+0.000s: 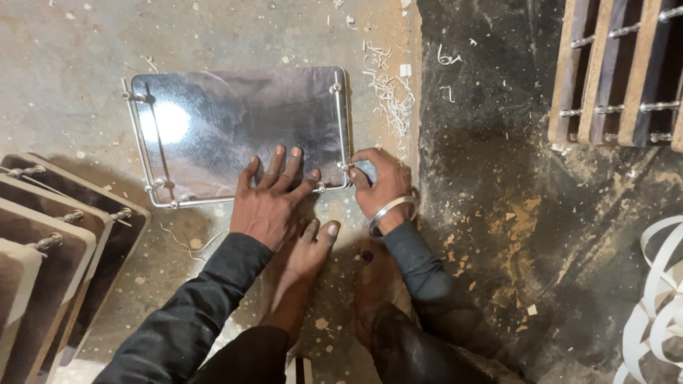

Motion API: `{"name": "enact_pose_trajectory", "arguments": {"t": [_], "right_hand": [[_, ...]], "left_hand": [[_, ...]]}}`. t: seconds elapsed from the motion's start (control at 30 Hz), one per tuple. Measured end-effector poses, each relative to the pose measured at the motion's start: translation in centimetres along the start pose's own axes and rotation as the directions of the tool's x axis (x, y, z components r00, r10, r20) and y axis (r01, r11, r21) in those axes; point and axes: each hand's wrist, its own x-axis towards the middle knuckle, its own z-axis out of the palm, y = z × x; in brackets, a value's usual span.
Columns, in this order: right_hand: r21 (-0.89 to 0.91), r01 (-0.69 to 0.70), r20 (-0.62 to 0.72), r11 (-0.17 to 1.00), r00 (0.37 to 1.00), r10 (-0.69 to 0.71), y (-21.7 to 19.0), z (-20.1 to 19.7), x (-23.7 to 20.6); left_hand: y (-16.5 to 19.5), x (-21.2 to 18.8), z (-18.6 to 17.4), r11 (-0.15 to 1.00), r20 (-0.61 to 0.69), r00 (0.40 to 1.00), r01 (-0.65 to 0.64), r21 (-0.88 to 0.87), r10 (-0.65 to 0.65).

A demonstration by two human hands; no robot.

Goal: The person sits on the workshop floor holding a rectangular metal-framed panel steady with one hand while rubbing a sanding block along its edges and corners. They rotate the panel to reach different sides, then set it on a stack of finished panels and begin sanding another panel.

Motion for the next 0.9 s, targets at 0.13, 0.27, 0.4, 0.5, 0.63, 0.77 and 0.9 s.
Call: {"name": "enact_pose_trajectory", "arguments": {"t": [0.13, 0.27, 0.4, 0.5, 0.63, 0.77, 0.9], "right_hand": [[0.114, -0.030, -0.065, 0.993, 0.997, 0.038, 0.3, 1.1, -0.6], [0.235, -0.055, -0.098, 0.970, 0.992, 0.080, 0.4, 2.3, -1.1], [0.364, -0.323, 0.019, 0.874, 0.940, 0.340, 0.1, 2.8, -1.3], [0.085, 0.009, -0.225, 0.996, 0.974, 0.011, 0.0, 2.8, -1.5], [-0.013, 0.024, -0.146, 1.000, 0.989, -0.026, 0.0, 2.0, -1.2], [0.008, 0.044, -0.108, 0.999, 0.993, -0.043, 0.1, 1.2, -0.1], [0.033, 0.003, 0.059, 0.999, 0.998, -0.005, 0.0, -0.2, 1.3]], "left_hand": [[0.2, 0.2, -0.1, 1.000, 0.056, 0.998, 0.024, 0.017, -0.025], [0.1, 0.3, -0.4, 0.999, 0.049, 0.998, 0.033, -0.022, -0.032], [-0.1, 0.2, -0.2, 1.000, 0.001, 1.000, 0.016, 0.004, -0.016], [-0.2, 0.1, 0.3, 1.000, -0.036, 0.999, 0.014, -0.022, -0.015], [-0.3, 0.0, 0.7, 0.999, -0.062, 0.998, 0.005, -0.040, -0.007], [0.1, 0.0, 0.6, 1.000, -0.022, 1.000, 0.015, -0.008, -0.015], [0.1, 0.1, 0.3, 0.999, -0.050, 0.999, 0.014, -0.047, -0.017]]}}
